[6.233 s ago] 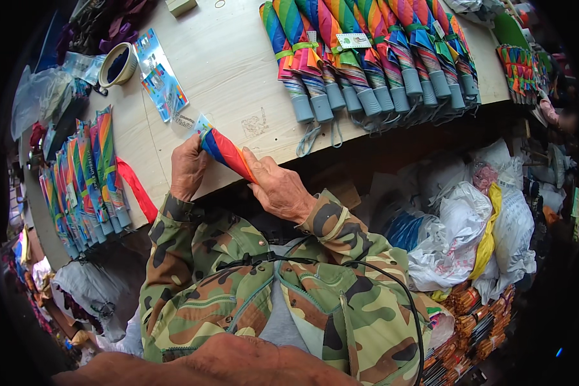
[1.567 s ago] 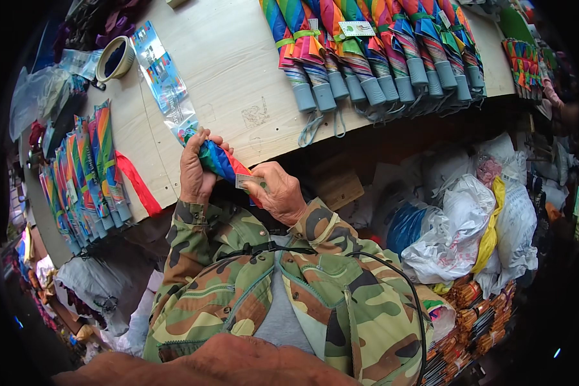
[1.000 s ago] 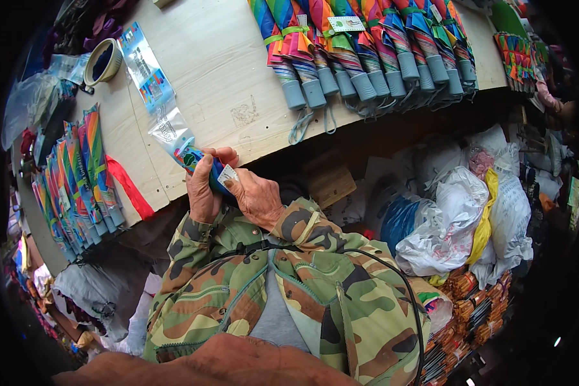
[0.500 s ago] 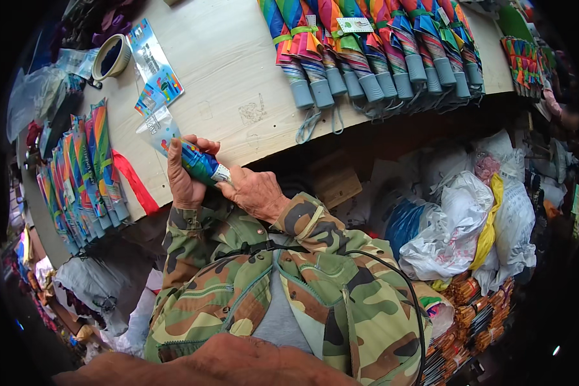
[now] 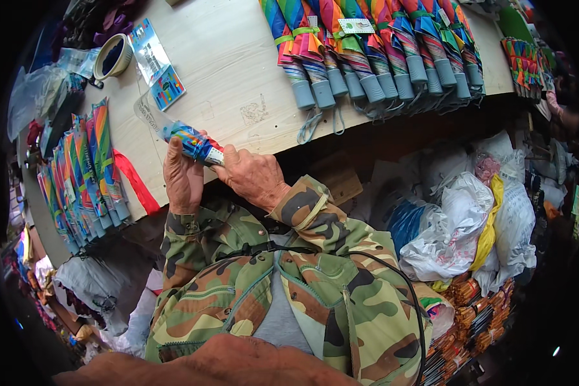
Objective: Packaging colorful folded umbrellas into clear plastic sleeves.
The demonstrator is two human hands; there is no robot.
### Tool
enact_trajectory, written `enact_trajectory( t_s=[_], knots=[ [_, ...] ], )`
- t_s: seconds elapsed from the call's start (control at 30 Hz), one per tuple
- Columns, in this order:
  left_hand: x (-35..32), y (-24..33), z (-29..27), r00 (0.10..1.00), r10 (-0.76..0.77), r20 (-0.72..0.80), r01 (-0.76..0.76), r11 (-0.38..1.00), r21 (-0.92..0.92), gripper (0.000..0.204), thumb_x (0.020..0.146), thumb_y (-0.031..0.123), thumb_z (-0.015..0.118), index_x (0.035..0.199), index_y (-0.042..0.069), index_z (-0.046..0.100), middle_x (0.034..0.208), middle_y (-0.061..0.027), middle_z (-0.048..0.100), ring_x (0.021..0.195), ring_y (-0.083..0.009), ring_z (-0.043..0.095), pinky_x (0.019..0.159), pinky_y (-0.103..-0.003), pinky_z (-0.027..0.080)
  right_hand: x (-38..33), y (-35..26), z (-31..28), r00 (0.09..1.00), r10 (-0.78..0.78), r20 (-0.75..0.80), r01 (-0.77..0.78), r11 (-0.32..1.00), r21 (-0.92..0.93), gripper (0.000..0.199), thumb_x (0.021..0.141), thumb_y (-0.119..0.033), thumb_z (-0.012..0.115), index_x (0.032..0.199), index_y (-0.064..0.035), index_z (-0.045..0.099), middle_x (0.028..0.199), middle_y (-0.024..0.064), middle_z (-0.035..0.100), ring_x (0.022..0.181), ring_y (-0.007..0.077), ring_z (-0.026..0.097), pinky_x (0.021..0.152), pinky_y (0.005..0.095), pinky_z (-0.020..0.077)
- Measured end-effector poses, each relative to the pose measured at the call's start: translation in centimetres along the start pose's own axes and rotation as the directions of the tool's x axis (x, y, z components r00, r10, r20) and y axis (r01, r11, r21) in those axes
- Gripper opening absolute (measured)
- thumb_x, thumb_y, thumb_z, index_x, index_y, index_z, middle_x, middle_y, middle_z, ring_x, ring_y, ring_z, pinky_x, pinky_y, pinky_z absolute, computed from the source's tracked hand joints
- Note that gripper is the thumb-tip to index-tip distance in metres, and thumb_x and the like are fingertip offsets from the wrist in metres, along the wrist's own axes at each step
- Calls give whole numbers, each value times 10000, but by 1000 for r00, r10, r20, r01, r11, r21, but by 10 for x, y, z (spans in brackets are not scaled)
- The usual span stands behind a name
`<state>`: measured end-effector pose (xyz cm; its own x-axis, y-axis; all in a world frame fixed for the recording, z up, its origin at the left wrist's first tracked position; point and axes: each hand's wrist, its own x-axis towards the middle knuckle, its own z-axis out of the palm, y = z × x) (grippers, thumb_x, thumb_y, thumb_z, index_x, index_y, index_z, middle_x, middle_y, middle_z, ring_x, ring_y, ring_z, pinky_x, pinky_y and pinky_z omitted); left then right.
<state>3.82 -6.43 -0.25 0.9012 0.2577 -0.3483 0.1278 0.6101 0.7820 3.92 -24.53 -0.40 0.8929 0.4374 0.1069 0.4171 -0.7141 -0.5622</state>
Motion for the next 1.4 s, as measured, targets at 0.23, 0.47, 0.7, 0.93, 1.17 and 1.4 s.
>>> enact_trajectory(
  t_s=[0.23,0.47,0.7,0.93,1.17,1.4],
  knots=[
    [12,-14,-9,928,-69,365,190,932,-307,733,998,630,738,1346,-6,632,1091,-200,779,1177,-430,728,1150,-603,522,2,-2,-4,994,-3,106,-18,979,201,434,1026,-446,726,1102,-27,636,791,145,727,670,375,741,599,485,599],
    [-1,-23,-3,954,-173,247,226,952,-207,429,1049,355,729,1284,2,661,1124,-199,804,1207,-433,734,1122,-607,548,24,-2,-8,944,-10,331,-138,897,421,599,1095,-538,621,1312,19,572,827,229,727,842,458,740,707,540,559],
    [29,-3,-38,976,-154,155,201,911,-359,336,1046,288,734,1218,0,716,1050,-166,817,1070,-386,782,1113,-570,559,-10,-8,-4,983,-18,181,-62,903,426,845,1016,-567,720,1517,59,452,1181,292,718,913,467,751,743,555,594],
    [37,5,-60,991,-111,77,134,883,-451,334,1021,250,773,1221,-4,689,1132,-184,792,1113,-358,744,1143,-569,538,-42,-7,-19,965,59,256,-113,973,203,675,932,-305,812,1471,20,567,1119,243,738,852,430,752,719,503,599],
    [-16,-24,-6,949,-194,248,271,905,-327,386,1024,260,739,1299,13,628,1192,-246,765,1197,-427,736,1118,-608,561,2,-8,-40,755,113,645,-640,340,689,410,954,-302,799,1124,62,714,802,57,684,744,205,685,683,399,544],
    [22,13,-40,973,-34,228,136,884,-446,409,1074,390,715,1179,-5,712,1142,-195,769,1081,-373,756,1148,-586,537,-24,-10,-30,890,34,454,-374,625,686,404,939,-289,800,1173,24,696,801,134,693,706,292,701,677,452,554]
  ],
)
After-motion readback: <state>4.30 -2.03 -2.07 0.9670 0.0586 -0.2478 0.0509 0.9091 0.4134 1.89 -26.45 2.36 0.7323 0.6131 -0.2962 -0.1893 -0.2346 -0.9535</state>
